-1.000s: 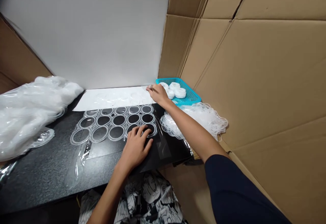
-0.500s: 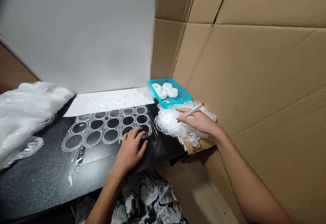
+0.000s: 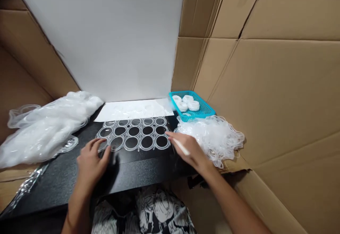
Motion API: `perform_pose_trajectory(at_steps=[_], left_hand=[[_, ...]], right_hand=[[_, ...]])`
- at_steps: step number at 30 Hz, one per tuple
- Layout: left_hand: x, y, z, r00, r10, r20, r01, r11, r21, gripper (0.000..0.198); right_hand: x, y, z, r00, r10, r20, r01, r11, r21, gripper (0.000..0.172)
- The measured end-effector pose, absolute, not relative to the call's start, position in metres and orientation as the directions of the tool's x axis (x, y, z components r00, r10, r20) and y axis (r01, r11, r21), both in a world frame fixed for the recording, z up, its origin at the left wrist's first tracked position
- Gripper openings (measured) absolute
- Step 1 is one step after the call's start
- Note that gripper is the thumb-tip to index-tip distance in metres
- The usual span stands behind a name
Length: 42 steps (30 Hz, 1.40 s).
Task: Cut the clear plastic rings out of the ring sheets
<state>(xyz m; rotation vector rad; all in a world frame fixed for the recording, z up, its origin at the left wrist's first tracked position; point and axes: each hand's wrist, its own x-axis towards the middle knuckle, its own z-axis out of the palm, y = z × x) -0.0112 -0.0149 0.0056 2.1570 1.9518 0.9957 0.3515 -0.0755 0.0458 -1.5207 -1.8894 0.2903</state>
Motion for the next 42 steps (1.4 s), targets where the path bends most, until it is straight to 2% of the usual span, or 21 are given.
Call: perform_pose_trajectory(at_steps=[1, 2, 4, 8, 12, 15, 18, 21, 24, 27, 30, 32, 34, 38, 42], left_hand=[[-0.03, -0.006, 0.002, -0.048, 0.928, 0.37, 0.908, -0.113, 0.403, 0.04], [-0.048, 0.002, -0.002, -0.006, 0.946, 0.324, 0.923, -0.119, 0.366, 0.04], [-0.076, 0.016, -0.01, 0.17, 0.954, 0.248, 0.899, -0.253, 0.357, 0.036], [-0.101, 0.041, -0.015, 0.445, 0.862, 0.243, 0.763, -0.508, 0.401, 0.037], [-0.102, 0.06, -0.011, 0.496, 0.833, 0.246, 0.731, -0.553, 0.4, 0.037], [-0.1, 0.064, -0.01, 0.5, 0.835, 0.232, 0.713, -0.548, 0.437, 0.034], [-0.097, 0.064, -0.004, 0.507, 0.841, 0.189, 0.705, -0.531, 0.471, 0.035], [-0.097, 0.07, 0.014, 0.54, 0.83, 0.14, 0.701, -0.535, 0.472, 0.037], [-0.1, 0.092, 0.045, 0.607, 0.766, 0.213, 0.669, -0.637, 0.383, 0.041], [-0.104, 0.121, 0.082, 0.608, 0.713, 0.35, 0.64, -0.701, 0.316, 0.038], [-0.104, 0.137, 0.109, 0.526, 0.699, 0.485, 0.657, -0.696, 0.291, 0.039], [-0.103, 0.131, 0.113, 0.492, 0.66, 0.568, 0.652, -0.712, 0.261, 0.037], [-0.102, 0.114, 0.104, 0.493, 0.606, 0.625, 0.635, -0.741, 0.217, 0.033], [-0.105, 0.059, 0.057, 0.505, 0.571, 0.647, 0.627, -0.758, 0.179, 0.02], [-0.112, 0.001, 0.015, 0.493, 0.585, 0.644, 0.634, -0.748, 0.195, 0.018]], right_hand=[[0.339, -0.073, 0.033, -0.167, 0.925, 0.342, 0.788, 0.334, -0.518, 0.032], [0.328, -0.071, 0.022, -0.22, 0.922, 0.318, 0.806, 0.355, -0.473, 0.033], [0.315, -0.065, 0.006, -0.228, 0.929, 0.291, 0.836, 0.34, -0.43, 0.029], [0.309, -0.056, -0.002, -0.189, 0.963, 0.191, 0.866, 0.256, -0.431, 0.018], [0.312, -0.047, 0.007, -0.284, 0.943, 0.174, 0.897, 0.325, -0.299, 0.02], [0.315, -0.036, 0.026, -0.321, 0.925, 0.203, 0.843, 0.377, -0.384, 0.027], [0.316, -0.02, 0.057, -0.334, 0.932, 0.139, 0.825, 0.361, -0.435, 0.029], [0.316, 0.0, 0.09, -0.403, 0.912, 0.071, 0.864, 0.405, -0.299, 0.02], [0.319, 0.024, 0.116, -0.5, 0.863, 0.064, 0.853, 0.504, -0.134, 0.014], [0.329, 0.047, 0.133, -0.561, 0.811, 0.169, 0.817, 0.575, -0.047, 0.017], [0.339, 0.053, 0.137, -0.537, 0.728, 0.427, 0.804, 0.594, -0.001, 0.02], [0.341, 0.043, 0.131, -0.483, 0.656, 0.579, 0.814, 0.581, 0.021, 0.023], [0.338, 0.024, 0.118, -0.444, 0.604, 0.662, 0.826, 0.563, 0.04, 0.025], [0.328, -0.027, 0.077, -0.419, 0.579, 0.699, 0.823, 0.568, 0.023, 0.022], [0.322, -0.071, 0.033, -0.363, 0.663, 0.655, 0.83, 0.549, -0.096, 0.02]])
